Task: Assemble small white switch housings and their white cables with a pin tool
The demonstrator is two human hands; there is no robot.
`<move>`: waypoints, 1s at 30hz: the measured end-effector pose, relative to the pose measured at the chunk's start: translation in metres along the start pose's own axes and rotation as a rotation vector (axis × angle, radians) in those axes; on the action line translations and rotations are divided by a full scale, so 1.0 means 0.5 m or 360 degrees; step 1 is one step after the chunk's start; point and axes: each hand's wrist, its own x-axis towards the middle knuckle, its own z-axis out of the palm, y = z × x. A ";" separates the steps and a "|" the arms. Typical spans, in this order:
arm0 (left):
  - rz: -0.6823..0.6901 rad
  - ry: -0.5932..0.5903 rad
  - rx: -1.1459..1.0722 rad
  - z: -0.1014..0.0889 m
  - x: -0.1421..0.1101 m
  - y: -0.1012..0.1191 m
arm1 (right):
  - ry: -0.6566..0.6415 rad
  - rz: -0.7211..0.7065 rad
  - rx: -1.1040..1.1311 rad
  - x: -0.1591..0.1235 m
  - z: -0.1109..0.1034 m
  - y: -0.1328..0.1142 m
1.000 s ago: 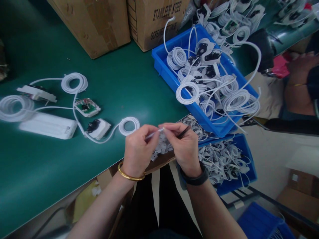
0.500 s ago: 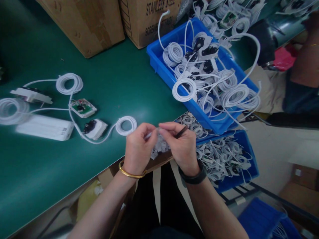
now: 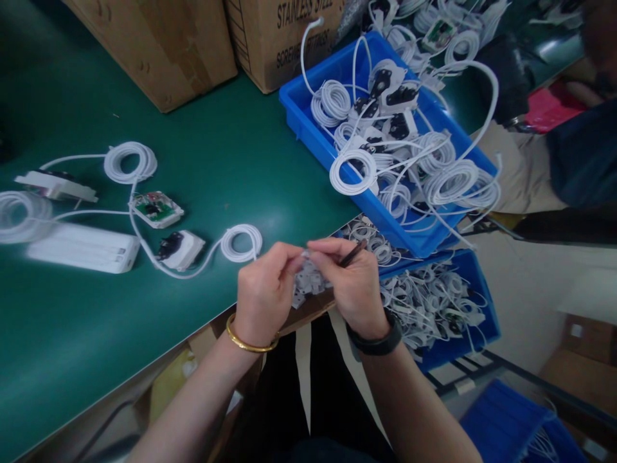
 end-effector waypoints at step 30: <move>-0.0657 -0.0824 -0.0449 -0.060 0.001 -0.009 | -0.0228 0.0048 -0.0142 0.000 -0.026 0.012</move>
